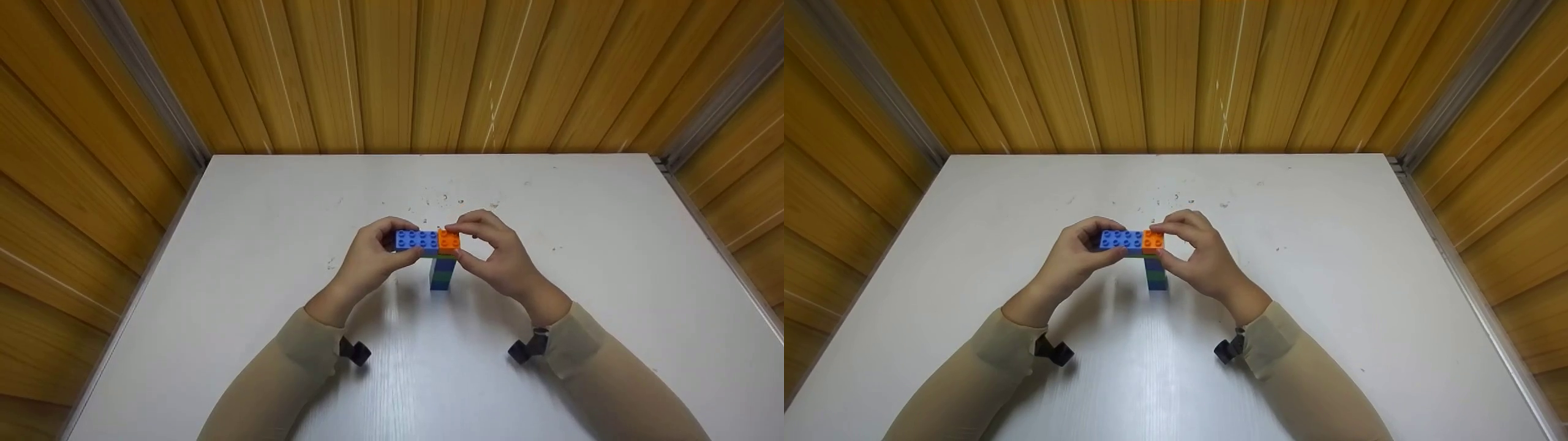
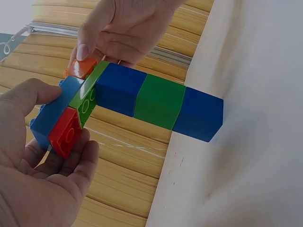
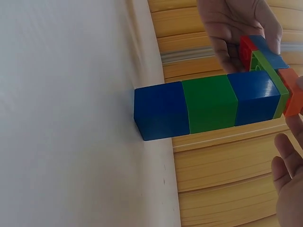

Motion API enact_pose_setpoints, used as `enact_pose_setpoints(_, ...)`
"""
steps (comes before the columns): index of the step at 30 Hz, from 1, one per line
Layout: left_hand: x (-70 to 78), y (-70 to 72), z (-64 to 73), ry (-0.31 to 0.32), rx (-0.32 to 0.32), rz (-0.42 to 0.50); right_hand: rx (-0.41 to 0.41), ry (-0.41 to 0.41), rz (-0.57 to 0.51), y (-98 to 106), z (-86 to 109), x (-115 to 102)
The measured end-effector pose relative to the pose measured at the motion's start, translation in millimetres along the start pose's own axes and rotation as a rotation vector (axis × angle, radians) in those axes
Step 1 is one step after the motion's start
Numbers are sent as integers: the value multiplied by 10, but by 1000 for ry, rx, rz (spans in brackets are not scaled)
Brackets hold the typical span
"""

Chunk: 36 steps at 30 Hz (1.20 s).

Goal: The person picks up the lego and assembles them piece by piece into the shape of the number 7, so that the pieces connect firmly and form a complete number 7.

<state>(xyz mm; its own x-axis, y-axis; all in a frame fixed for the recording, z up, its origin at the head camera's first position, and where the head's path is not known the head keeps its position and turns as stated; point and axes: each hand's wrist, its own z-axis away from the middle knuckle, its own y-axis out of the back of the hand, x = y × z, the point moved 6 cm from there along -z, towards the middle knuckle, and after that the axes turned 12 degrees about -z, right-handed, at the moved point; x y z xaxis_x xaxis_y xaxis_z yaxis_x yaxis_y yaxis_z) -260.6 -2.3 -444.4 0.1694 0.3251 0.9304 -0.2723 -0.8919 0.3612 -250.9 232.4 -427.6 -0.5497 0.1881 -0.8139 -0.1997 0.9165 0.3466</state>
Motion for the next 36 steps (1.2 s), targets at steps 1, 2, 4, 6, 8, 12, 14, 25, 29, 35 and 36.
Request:
enact_pose_setpoints(1,-1,2,-2,0,0,-2,-4,3,-2,-8,-2,3)
enact_pose_setpoints(2,-2,4,-5,-1,0,-2,-4,0,-11,-13,-2,9)
enact_pose_setpoints(4,1,9,-8,-1,1,-1,7,-9,-30,-24,-5,26)
enact_pose_setpoints(6,7,12,-12,-5,-2,5,29,-30,-62,-34,-8,48)
enact_pose_setpoints(8,14,15,-18,-11,-5,15,51,-64,-106,-45,-11,75)
enact_pose_setpoints(12,23,23,-30,-23,-12,32,78,-110,-169,-74,-27,104)
enact_pose_setpoints(14,23,31,-34,-23,-13,35,81,-116,-177,-91,-35,106)
enact_pose_setpoints(25,3,40,-3,-20,-10,21,64,-106,-227,-204,-21,152)
enact_pose_setpoints(29,-16,19,23,-25,-15,-2,67,-108,-248,-238,31,175)
enact_pose_setpoints(35,-28,16,30,-40,-15,-4,69,-114,-248,-258,49,191)
enact_pose_setpoints(36,-27,18,26,-47,-13,-4,71,-114,-249,-258,45,195)
